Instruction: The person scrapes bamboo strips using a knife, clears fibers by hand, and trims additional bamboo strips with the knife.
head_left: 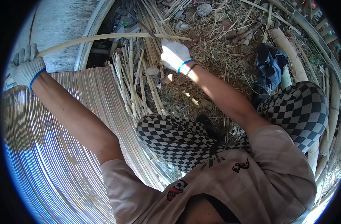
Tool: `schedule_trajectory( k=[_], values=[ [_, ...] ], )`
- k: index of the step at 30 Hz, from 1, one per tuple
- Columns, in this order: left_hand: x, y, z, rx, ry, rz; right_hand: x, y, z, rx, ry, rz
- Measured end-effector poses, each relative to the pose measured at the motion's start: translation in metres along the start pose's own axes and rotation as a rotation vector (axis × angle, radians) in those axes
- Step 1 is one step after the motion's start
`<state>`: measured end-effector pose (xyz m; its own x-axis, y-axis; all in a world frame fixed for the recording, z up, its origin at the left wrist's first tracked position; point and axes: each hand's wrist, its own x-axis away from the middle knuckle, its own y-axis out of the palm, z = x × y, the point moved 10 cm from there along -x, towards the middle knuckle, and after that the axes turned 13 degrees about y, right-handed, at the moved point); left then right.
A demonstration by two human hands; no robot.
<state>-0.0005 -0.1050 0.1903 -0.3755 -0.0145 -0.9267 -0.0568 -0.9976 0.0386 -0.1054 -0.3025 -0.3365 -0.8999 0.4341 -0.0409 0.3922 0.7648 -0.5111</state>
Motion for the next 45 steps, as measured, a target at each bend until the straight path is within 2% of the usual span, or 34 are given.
schedule_trajectory(
  k=[2, 5, 7, 9, 10, 12, 14, 15, 16, 18, 19, 21, 22, 23, 25, 27, 28, 29, 31, 33, 35, 36, 39, 40, 41, 42, 43, 45],
  values=[
    [-0.006, 0.001, -0.001, -0.045, 0.04, -0.009, 0.003, -0.003, -0.013, -0.085, -0.152, 0.116],
    [-0.007, 0.005, 0.007, -0.067, 0.055, -0.052, 0.001, 0.034, 0.071, 0.036, -0.039, 0.092],
    [0.012, 0.015, 0.019, -0.105, 0.081, -0.018, 0.007, 0.075, 0.195, 0.133, 0.457, -0.196],
    [0.021, 0.019, 0.019, -0.077, 0.034, 0.01, 0.02, 0.08, 0.239, 0.218, 0.533, -0.303],
    [0.016, 0.019, 0.013, -0.038, -0.008, 0.015, 0.016, 0.08, 0.235, 0.194, 0.569, -0.317],
    [0.013, 0.029, 0.005, 0.113, -0.112, -0.167, 0.021, 0.093, 0.21, 0.167, 0.641, -0.371],
    [0.027, 0.062, 0.003, 0.483, -0.276, -0.423, 0.006, 0.083, 0.172, 0.079, 0.528, -0.212],
    [0.034, 0.075, 0.013, 0.659, -0.353, -0.557, 0.002, 0.062, 0.128, 0.012, 0.415, -0.166],
    [0.037, 0.077, 0.018, 0.59, -0.33, -0.461, -0.002, 0.024, 0.082, -0.054, 0.309, -0.113],
    [0.047, 0.093, 0.026, 0.745, -0.401, -0.581, -0.003, -0.012, 0.011, -0.09, 0.075, -0.046],
    [0.052, 0.101, 0.028, 0.827, -0.439, -0.641, 0.003, -0.009, -0.037, 0.229, -0.288, 0.149],
    [0.034, 0.09, 0.019, 0.688, -0.382, -0.541, 0.033, -0.081, -0.087, -0.303, -0.209, 0.115],
    [0.032, 0.089, 0.02, 0.646, -0.353, -0.498, 0.048, -0.096, -0.107, -0.333, -0.226, 0.114],
    [0.03, 0.088, 0.021, 0.602, -0.326, -0.455, 0.056, -0.103, -0.121, -0.21, -0.219, 0.056],
    [0.044, 0.103, 0.035, 0.613, -0.299, -0.437, 0.06, -0.101, -0.124, -0.163, -0.295, 0.133],
    [0.053, 0.114, 0.042, 0.707, -0.338, -0.503, 0.036, -0.076, -0.086, -0.213, -0.087, 0.028],
    [0.055, 0.112, 0.042, 0.698, -0.342, -0.505, 0.023, -0.061, -0.06, -0.127, -0.124, 0.208],
    [0.058, 0.109, 0.043, 0.689, -0.347, -0.507, 0.003, -0.033, -0.022, -0.046, -0.016, -0.003],
    [0.055, 0.101, 0.044, 0.608, -0.307, -0.466, -0.006, -0.023, -0.001, -0.031, 0.029, -0.02],
    [0.058, 0.105, 0.05, 0.684, -0.333, -0.521, 0.019, -0.045, -0.032, -0.148, -0.109, 0.124],
    [0.062, 0.106, 0.047, 0.774, -0.391, -0.582, 0.041, -0.072, -0.063, -0.209, -0.043, 0.011],
    [0.057, 0.105, 0.044, 0.795, -0.408, -0.594, 0.052, -0.088, -0.086, -0.225, -0.102, 0.024],
    [0.053, 0.107, 0.046, 0.687, -0.322, -0.532, 0.058, -0.09, -0.103, -0.24, -0.19, 0.075],
    [0.048, 0.103, 0.042, 0.614, -0.284, -0.437, 0.054, -0.089, -0.102, -0.24, -0.207, 0.102],
    [0.047, 0.102, 0.04, 0.592, -0.275, -0.413, 0.042, -0.074, -0.078, -0.257, -0.16, 0.084],
    [0.046, 0.101, 0.037, 0.569, -0.267, -0.388, 0.023, -0.034, -0.035, -0.265, -0.102, 0.194],
    [0.046, 0.1, 0.032, 0.599, -0.283, -0.433, 0.002, -0.013, 0.003, -0.08, 0.089, 0.005],
    [0.047, 0.1, 0.032, 0.613, -0.299, -0.507, 0.004, -0.017, 0.009, -0.071, 0.037, 0.103]
  ],
)
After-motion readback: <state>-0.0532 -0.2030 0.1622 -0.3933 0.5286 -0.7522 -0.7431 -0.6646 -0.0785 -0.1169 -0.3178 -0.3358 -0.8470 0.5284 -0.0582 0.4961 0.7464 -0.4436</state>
